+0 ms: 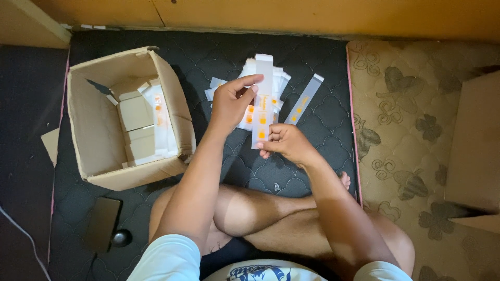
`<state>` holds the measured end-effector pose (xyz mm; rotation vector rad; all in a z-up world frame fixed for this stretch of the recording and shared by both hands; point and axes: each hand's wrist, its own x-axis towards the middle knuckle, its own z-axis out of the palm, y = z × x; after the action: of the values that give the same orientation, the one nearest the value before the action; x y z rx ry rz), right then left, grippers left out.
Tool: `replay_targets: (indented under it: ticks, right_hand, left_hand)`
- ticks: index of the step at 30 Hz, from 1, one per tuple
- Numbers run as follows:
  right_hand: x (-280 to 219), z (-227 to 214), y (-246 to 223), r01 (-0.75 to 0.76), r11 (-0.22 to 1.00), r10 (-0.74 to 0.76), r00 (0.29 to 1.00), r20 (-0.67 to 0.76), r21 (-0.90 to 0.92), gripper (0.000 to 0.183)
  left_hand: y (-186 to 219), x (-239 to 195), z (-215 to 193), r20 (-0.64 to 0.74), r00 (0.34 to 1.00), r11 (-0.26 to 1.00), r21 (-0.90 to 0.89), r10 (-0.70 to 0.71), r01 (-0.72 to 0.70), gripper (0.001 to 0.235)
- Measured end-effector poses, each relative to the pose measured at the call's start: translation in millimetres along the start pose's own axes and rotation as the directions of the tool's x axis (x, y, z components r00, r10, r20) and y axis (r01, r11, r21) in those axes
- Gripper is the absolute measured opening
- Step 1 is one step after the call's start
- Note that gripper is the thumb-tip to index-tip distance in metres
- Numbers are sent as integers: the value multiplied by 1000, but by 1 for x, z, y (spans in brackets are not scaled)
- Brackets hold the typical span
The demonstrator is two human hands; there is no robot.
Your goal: Peeling the adhesive backing from paper strips and placing them into a cardboard box.
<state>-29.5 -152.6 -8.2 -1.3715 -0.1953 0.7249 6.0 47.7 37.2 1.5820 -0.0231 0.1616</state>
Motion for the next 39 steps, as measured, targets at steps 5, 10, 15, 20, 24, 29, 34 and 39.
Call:
replay_targets:
  ticks: [5, 10, 15, 20, 24, 29, 34, 39]
  right_hand:
    - [6, -22, -9, -14, 943, 54, 992, 113, -333, 44]
    - [75, -80, 19, 7, 355, -245, 966, -86, -935, 22]
    - [141, -92, 54, -60, 105, -275, 958, -87, -993, 48]
    - [148, -93, 68, -58, 216, -262, 958, -116, -975, 41]
    - [135, -116, 72, -12, 526, -430, 859, -278, -850, 33]
    - [103, -124, 32, 120, 613, -601, 712, -362, -781, 27]
    - [92, -122, 6, 207, 382, -805, 553, -214, -901, 28]
    - [104, -104, 3, 215, 194, -841, 539, -50, -957, 31]
  left_hand:
    - [13, -4, -10, -7, 999, 999, 5, 48, -48, 28]
    - [14, -8, -18, -55, 998, 999, 1, 40, -40, 30]
    - [-5, -2, -22, -72, 995, 997, 1, 75, -75, 29]
    - [-21, 1, -28, -91, 995, 998, 45, 40, -36, 35]
    - [-47, 18, -19, -151, 988, 997, 72, -17, 28, 36]
    - [-141, 69, 11, -153, 988, 982, 182, -16, 44, 34]
    - [-163, 69, 23, 9, 969, 651, 739, 248, -173, 49]
    - [-156, 62, 30, -133, 971, 666, 745, 198, -33, 55]
